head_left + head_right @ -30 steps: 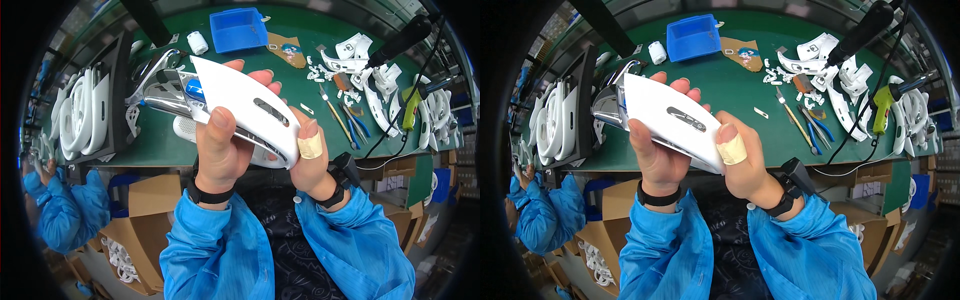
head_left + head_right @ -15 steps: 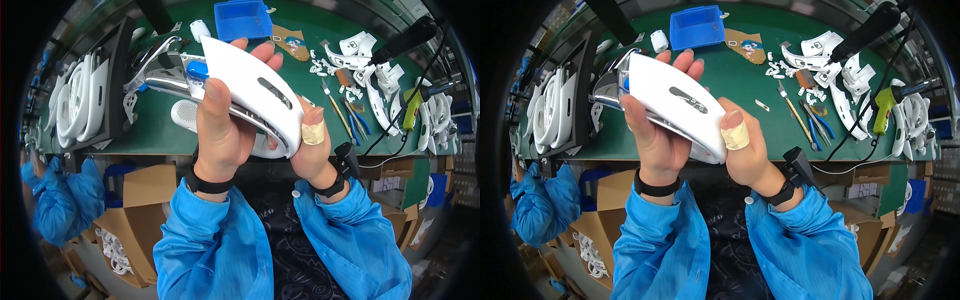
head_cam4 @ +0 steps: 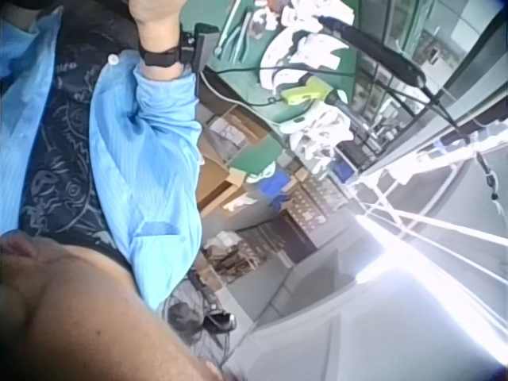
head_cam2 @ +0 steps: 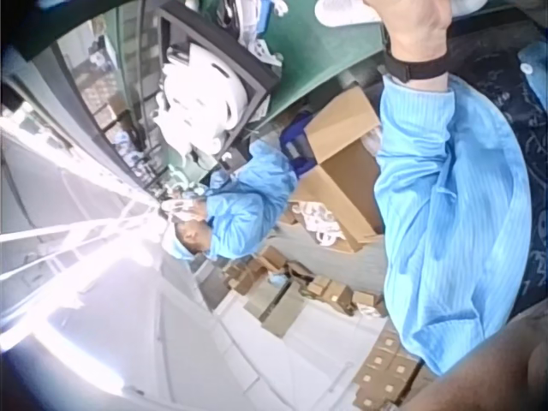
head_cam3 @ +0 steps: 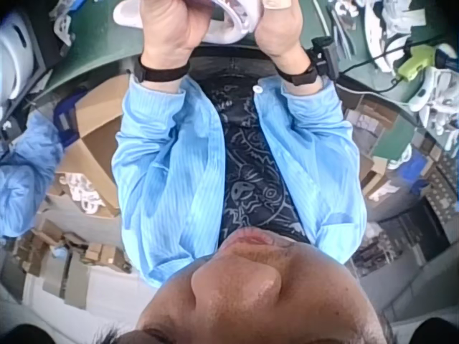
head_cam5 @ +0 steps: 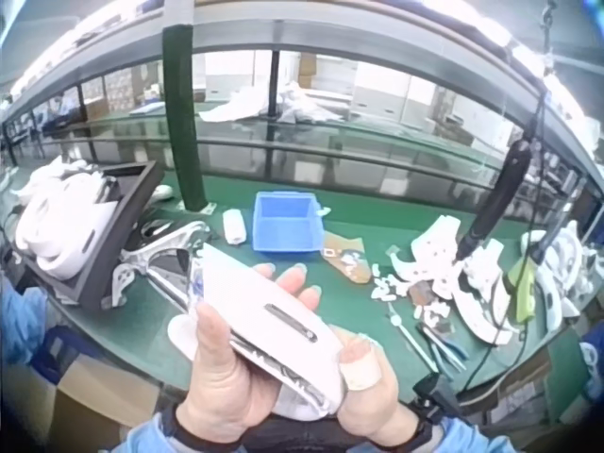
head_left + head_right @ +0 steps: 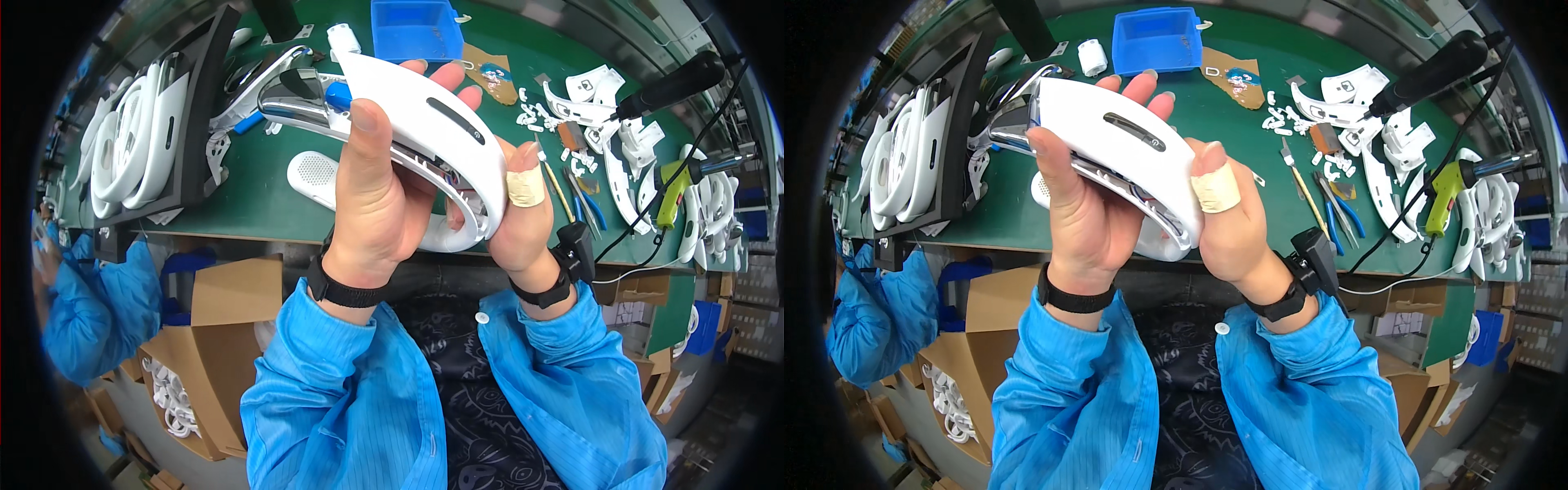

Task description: Assemble the white plastic housing and internal components of a neck-worn electronic device using an electric screwdriver.

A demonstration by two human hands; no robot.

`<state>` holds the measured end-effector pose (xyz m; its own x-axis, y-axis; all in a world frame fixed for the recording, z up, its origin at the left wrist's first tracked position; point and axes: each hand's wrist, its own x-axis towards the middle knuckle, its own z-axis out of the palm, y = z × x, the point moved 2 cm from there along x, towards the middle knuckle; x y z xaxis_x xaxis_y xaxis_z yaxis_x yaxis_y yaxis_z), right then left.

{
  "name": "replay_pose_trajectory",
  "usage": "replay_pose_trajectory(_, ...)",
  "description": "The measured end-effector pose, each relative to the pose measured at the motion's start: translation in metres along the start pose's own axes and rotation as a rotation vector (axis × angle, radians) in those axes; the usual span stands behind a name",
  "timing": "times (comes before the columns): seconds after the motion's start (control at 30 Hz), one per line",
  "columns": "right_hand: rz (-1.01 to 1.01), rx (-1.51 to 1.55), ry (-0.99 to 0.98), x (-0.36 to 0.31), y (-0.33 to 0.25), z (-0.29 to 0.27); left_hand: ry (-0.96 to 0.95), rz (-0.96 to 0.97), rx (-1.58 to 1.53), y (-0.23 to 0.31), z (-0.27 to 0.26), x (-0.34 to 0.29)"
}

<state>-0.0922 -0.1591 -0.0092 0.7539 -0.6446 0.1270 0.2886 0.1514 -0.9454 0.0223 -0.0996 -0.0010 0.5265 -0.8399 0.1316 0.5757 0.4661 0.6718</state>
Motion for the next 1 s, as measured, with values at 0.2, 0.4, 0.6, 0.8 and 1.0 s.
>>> replay_pose_trajectory(0.2, 0.000, 0.094, -0.014, -0.003, 0.004, -0.006, -0.024, 0.002, 0.006, 0.001, 0.001, 0.002)
replay_pose_trajectory(0.4, -0.014, -0.056, 0.006, 0.002, -0.005, 0.010, -0.037, 0.022, 0.026, 0.000, -0.006, 0.002)
replay_pose_trajectory(0.6, -0.077, -0.326, -0.006, -0.001, -0.004, -0.013, -0.054, 0.020, 0.058, 0.003, -0.004, 0.000)
replay_pose_trajectory(0.8, -0.367, -0.594, 0.061, -0.006, -0.012, 0.000, 0.000, 0.049, 0.097, 0.004, -0.003, -0.003)
replay_pose_trajectory(1.0, -0.467, -0.665, 0.060, -0.007, -0.003, -0.003, 0.000, 0.044, 0.089, 0.002, 0.000, -0.002)
